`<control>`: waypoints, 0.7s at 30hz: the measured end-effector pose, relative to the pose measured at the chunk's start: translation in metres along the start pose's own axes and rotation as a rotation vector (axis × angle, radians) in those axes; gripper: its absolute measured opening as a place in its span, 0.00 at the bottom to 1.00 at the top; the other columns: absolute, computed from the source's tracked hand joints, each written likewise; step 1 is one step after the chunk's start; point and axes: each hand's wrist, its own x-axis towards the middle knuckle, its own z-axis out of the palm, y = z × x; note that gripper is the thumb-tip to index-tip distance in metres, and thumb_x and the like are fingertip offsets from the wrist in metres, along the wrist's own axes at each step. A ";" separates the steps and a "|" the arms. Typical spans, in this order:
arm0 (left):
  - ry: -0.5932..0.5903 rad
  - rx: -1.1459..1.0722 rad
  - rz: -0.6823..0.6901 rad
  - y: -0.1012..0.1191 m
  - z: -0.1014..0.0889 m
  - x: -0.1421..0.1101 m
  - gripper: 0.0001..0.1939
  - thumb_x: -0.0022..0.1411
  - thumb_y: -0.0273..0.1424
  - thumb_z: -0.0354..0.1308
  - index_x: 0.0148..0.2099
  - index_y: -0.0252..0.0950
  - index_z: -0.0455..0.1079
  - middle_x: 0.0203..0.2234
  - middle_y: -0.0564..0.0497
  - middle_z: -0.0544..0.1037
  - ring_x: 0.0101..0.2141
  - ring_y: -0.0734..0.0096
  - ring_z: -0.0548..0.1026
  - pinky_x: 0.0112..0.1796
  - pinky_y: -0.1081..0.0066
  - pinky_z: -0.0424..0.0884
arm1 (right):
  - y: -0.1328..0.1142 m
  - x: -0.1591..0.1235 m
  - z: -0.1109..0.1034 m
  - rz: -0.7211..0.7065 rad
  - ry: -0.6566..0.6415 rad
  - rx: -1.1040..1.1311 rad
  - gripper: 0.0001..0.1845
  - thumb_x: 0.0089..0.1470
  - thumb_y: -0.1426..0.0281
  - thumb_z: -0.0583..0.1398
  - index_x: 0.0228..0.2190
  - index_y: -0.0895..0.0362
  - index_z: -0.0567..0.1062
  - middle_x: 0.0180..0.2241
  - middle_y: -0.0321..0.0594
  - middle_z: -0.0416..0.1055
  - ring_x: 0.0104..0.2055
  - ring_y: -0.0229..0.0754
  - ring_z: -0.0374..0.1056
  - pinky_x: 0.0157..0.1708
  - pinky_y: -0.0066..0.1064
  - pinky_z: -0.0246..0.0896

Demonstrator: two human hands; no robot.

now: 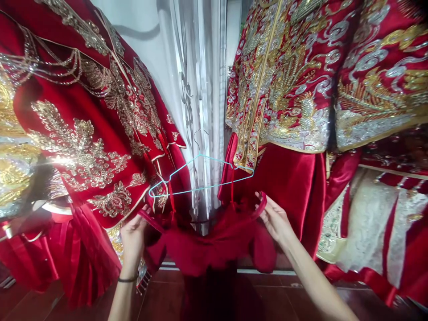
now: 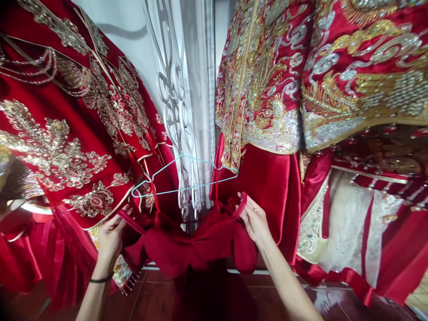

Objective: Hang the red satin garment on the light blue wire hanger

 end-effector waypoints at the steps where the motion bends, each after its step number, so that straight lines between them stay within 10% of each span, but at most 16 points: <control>1: 0.005 0.053 0.065 -0.002 0.000 0.009 0.19 0.42 0.34 0.63 0.39 0.33 0.74 0.36 0.47 0.79 0.42 0.59 0.73 0.49 0.58 0.65 | -0.002 0.011 0.002 -0.040 0.010 -0.015 0.21 0.34 0.68 0.69 0.36 0.53 0.77 0.43 0.40 0.73 0.34 0.37 0.72 0.33 0.24 0.70; 11: 0.076 -0.003 0.119 -0.003 0.018 0.075 0.13 0.45 0.32 0.62 0.36 0.32 0.74 0.28 0.52 0.79 0.37 0.68 0.75 0.46 0.66 0.68 | -0.014 0.101 0.021 -0.215 0.088 -0.049 0.21 0.24 0.62 0.71 0.27 0.56 0.78 0.29 0.36 0.77 0.31 0.37 0.71 0.41 0.32 0.67; 21: -0.263 0.072 -0.008 0.032 0.033 0.099 0.12 0.35 0.32 0.66 0.27 0.33 0.75 0.23 0.49 0.79 0.31 0.64 0.75 0.34 0.69 0.71 | -0.035 0.092 0.021 -0.300 -0.095 -0.338 0.18 0.34 0.57 0.67 0.26 0.57 0.79 0.25 0.40 0.76 0.29 0.43 0.71 0.37 0.37 0.66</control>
